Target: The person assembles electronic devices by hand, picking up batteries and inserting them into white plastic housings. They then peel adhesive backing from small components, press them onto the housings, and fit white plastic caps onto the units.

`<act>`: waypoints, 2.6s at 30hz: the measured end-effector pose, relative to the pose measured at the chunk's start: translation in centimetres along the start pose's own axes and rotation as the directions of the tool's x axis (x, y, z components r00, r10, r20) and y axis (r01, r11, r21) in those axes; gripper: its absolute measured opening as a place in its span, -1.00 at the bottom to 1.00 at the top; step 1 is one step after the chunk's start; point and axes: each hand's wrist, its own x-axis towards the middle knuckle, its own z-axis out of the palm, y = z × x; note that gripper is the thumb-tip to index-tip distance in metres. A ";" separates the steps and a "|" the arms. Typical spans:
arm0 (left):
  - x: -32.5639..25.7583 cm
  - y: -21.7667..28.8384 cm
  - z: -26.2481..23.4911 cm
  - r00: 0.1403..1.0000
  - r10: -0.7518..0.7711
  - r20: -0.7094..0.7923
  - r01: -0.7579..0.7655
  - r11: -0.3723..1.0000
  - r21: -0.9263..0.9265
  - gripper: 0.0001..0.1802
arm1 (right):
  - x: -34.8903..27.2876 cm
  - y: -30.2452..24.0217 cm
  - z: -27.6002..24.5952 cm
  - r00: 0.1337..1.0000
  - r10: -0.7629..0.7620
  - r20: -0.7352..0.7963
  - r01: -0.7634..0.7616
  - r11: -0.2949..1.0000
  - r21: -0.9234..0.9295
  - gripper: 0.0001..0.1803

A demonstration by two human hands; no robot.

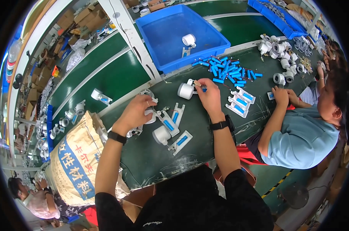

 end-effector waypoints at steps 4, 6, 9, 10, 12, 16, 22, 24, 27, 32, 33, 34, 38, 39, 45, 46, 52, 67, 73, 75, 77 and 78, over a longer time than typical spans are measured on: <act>2.4 -0.8 0.7 0.995 0.056 0.078 -0.063 0.994 0.091 -0.73 | 0.0 -0.3 0.0 1.000 0.018 0.014 -0.018 1.000 0.020 -0.80; 4.1 -1.3 1.5 0.991 0.094 0.097 -0.103 0.989 0.102 -0.77 | -0.2 0.0 0.2 0.999 0.048 0.017 -0.050 0.994 0.098 -0.78; 6.0 -2.5 3.2 0.983 -0.069 0.171 0.113 0.959 -0.261 -0.91 | -0.5 0.8 0.6 0.995 0.095 0.015 -0.096 0.988 0.122 -0.75; 6.1 -2.3 3.4 0.984 -0.060 0.168 0.103 0.960 -0.261 -0.91 | -0.6 0.8 0.5 0.996 0.092 0.016 -0.093 0.992 0.091 -0.73; 6.1 -2.0 3.8 0.978 -0.109 0.178 0.159 0.941 -0.299 -0.85 | -0.5 0.9 0.3 0.997 0.075 0.034 -0.077 0.994 0.083 -0.71; 6.3 -1.5 3.6 0.988 -0.073 0.136 0.103 0.968 -0.229 -0.78 | -0.4 0.8 0.5 0.987 0.158 0.035 -0.162 0.979 0.124 -0.71; 5.0 -1.7 4.8 0.999 0.031 0.008 -0.030 0.994 -0.106 -0.68 | -0.1 0.6 0.5 0.990 0.140 0.032 -0.143 0.982 0.125 -0.73; 4.9 -1.5 4.6 1.000 0.021 0.008 -0.020 0.996 -0.092 -0.69 | -0.1 0.3 0.4 0.991 0.124 0.041 -0.129 0.983 0.134 -0.79; 4.9 -1.1 4.9 0.998 -0.023 -0.053 0.016 0.990 -0.142 -0.70 | -0.2 0.3 0.2 0.981 0.180 0.070 -0.188 0.975 0.122 -0.80; 4.7 -1.6 5.3 0.993 -0.034 -0.110 0.012 0.981 -0.191 -0.73 | -0.3 1.1 0.4 0.986 0.151 0.065 -0.157 0.981 0.113 -0.79; 4.7 -1.5 5.3 0.991 0.004 -0.133 -0.026 0.987 -0.161 -0.74 | -0.4 1.4 0.4 0.976 0.202 0.081 -0.212 0.965 0.152 -0.78; 4.6 -1.6 5.3 0.987 0.037 -0.156 -0.057 0.990 -0.127 -0.75 | -0.3 1.0 0.4 0.976 0.198 0.088 -0.210 0.966 0.153 -0.78; 4.6 -2.0 5.3 0.991 -0.004 -0.133 -0.018 0.986 -0.165 -0.75 | -0.3 0.7 0.5 0.936 0.308 0.167 -0.347 0.885 0.312 -0.78; 4.7 -1.9 5.4 0.990 -0.039 -0.133 0.010 0.977 -0.213 -0.74 | -0.4 1.0 0.5 0.936 0.303 0.180 -0.348 0.876 0.334 -0.77; 4.7 -2.1 5.7 0.990 -0.067 -0.121 0.035 0.968 -0.249 -0.74 | -0.6 1.4 1.0 0.971 0.190 0.148 -0.223 0.940 0.259 -0.74; 4.7 -2.1 5.7 0.990 -0.075 -0.121 0.041 0.965 -0.260 -0.75 | -0.6 1.4 1.0 0.970 0.190 0.148 -0.224 0.940 0.259 -0.74; 4.8 -2.0 5.5 0.993 -0.048 -0.111 0.021 0.972 -0.236 -0.82 | -0.6 1.5 1.0 0.971 0.172 0.167 -0.211 0.945 0.251 -0.74; 5.0 -2.2 5.5 0.995 -0.031 -0.096 0.012 0.981 -0.196 -0.85 | -0.6 1.4 1.1 0.970 0.114 0.212 -0.144 0.981 0.127 -0.85; 5.0 -2.3 5.6 0.995 -0.027 -0.095 0.007 0.980 -0.198 -0.81 | -0.6 1.6 1.1 0.952 0.155 0.262 -0.201 0.967 0.156 -0.86; 5.1 -2.3 5.7 0.994 -0.010 -0.106 -0.011 0.981 -0.192 -0.80 | -0.6 1.9 1.1 0.951 0.154 0.267 -0.205 0.963 0.175 -0.87; 4.9 -2.6 5.9 0.993 -0.001 -0.118 -0.021 0.983 -0.181 -0.79 | -0.6 1.7 1.2 0.949 0.153 0.274 -0.201 0.967 0.158 -0.87; 4.8 -2.7 5.9 0.993 0.003 -0.119 -0.024 0.984 -0.176 -0.79 | -0.6 1.5 1.2 0.948 0.152 0.279 -0.196 0.970 0.140 -0.87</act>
